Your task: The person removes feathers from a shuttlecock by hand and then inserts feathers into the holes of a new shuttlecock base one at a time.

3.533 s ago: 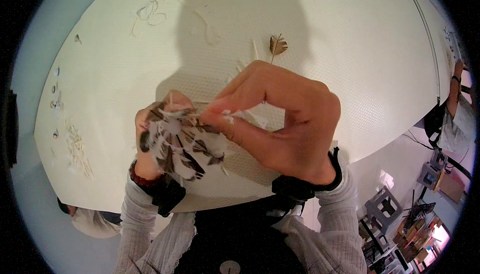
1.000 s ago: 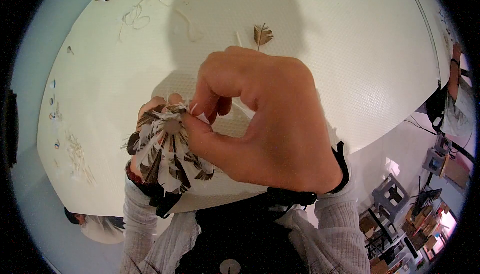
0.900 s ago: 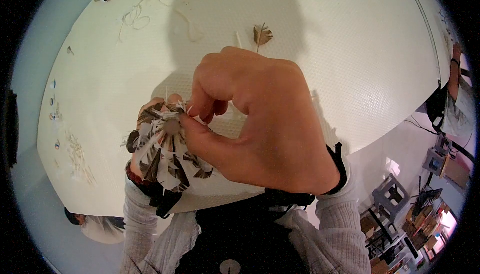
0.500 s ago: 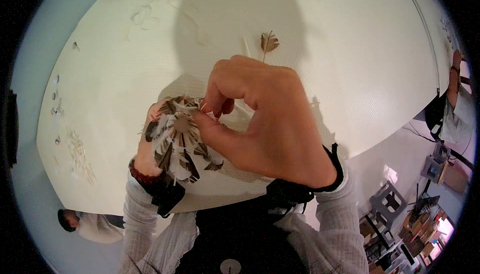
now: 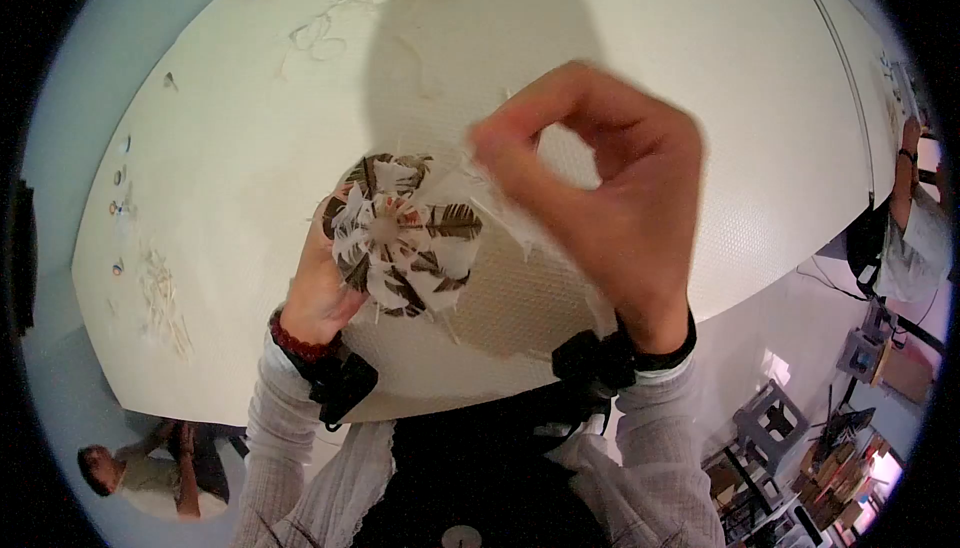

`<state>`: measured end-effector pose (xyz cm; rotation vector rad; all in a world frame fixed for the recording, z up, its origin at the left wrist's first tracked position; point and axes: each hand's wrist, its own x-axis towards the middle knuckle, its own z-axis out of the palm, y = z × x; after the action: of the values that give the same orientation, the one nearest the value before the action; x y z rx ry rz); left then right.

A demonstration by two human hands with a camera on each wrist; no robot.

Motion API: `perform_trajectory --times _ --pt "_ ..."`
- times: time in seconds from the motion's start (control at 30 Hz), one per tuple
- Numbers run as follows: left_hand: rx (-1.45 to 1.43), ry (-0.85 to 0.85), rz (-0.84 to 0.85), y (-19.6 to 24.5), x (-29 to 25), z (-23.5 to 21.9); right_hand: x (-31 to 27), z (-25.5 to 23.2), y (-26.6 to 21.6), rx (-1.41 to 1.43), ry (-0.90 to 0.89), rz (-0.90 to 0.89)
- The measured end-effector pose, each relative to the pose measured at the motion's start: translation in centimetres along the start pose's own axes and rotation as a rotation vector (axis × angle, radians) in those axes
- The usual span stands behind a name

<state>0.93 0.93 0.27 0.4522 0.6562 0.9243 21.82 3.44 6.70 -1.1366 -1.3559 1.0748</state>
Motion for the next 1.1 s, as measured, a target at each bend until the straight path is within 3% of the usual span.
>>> perform_trajectory --times 0.1,0.2,0.33,0.43,0.5,0.6,0.8,1.0,1.1 --pt "-0.047 -0.044 0.027 -0.2 -0.1 -0.2 1.2 -2.3 1.3 0.100 0.088 -0.147" --pt "-0.098 -0.093 0.028 0.0 -0.2 -0.3 1.9 -3.3 2.2 -0.052 0.225 0.006" --pt "-0.188 -0.175 0.053 0.1 -0.4 -0.9 2.7 -4.6 4.6 -0.487 0.306 0.062" --pt "-0.292 -0.272 0.049 -0.1 -0.2 -2.1 2.7 -4.6 5.2 -0.688 0.209 0.081" --pt "-0.155 -0.176 0.067 -0.1 -0.5 -1.8 2.7 -4.1 5.4 -0.691 0.143 0.113" --pt "-0.093 -0.181 0.089 -0.1 -0.4 -2.2 2.7 -3.6 5.5 -0.705 0.085 0.144" --pt "-0.169 -0.183 0.124 -0.5 -0.3 -2.6 2.8 -3.5 6.3 -0.737 -0.006 0.117" --pt "-0.283 -0.225 0.106 -0.4 -0.4 -2.5 2.9 -4.0 6.1 -0.616 -0.015 0.218" --pt "-0.278 -0.260 0.067 -0.1 -0.4 -2.4 2.9 -3.5 5.9 -0.650 0.086 0.212"
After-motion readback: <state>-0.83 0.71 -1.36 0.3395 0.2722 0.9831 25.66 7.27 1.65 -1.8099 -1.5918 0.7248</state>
